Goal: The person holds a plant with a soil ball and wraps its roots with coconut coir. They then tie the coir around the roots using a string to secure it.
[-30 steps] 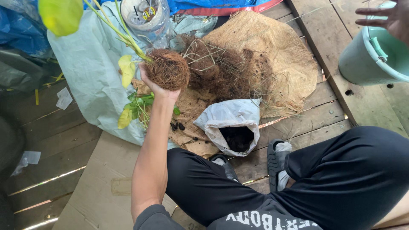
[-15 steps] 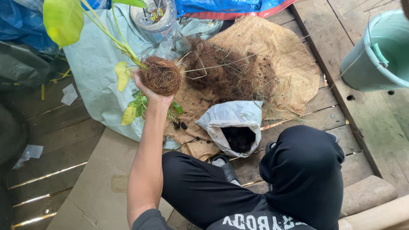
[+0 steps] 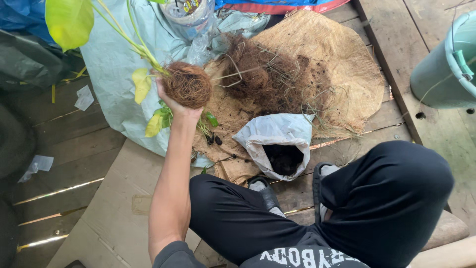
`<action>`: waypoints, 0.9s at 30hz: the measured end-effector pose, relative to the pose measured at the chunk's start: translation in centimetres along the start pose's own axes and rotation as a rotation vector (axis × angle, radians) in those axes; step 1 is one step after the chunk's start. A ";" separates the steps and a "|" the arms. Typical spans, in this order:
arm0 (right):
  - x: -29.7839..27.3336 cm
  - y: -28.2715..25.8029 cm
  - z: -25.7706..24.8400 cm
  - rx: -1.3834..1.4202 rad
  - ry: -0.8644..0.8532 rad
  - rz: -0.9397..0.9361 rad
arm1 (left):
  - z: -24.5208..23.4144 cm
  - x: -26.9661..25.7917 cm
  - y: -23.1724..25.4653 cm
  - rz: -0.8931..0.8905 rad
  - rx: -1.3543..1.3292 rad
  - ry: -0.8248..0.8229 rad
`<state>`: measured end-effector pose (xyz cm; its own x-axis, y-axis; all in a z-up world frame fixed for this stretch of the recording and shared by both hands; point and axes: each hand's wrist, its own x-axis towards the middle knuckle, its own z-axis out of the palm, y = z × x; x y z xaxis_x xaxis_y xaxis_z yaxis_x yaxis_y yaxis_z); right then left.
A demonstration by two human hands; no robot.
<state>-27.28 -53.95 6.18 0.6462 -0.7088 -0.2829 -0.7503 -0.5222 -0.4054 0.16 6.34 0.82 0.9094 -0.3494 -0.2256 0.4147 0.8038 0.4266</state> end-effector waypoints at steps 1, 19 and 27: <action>0.3 0.0 -0.5 -0.060 -0.018 -0.002 | 0.6 -0.1 -0.5 -0.018 -0.001 0.021; -12.6 -21.5 9.1 -0.277 -0.630 -0.759 | 8.1 -3.0 -10.3 -0.187 -0.001 -0.176; -14.8 -20.9 14.3 0.545 -0.988 -0.661 | 8.3 -1.9 -12.8 -0.248 -0.011 -0.272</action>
<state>-19.18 -25.75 6.37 0.8721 0.3735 -0.3162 -0.2515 -0.2122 -0.9443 -6.63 -7.24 3.02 0.7570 -0.6486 -0.0790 0.6248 0.6832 0.3780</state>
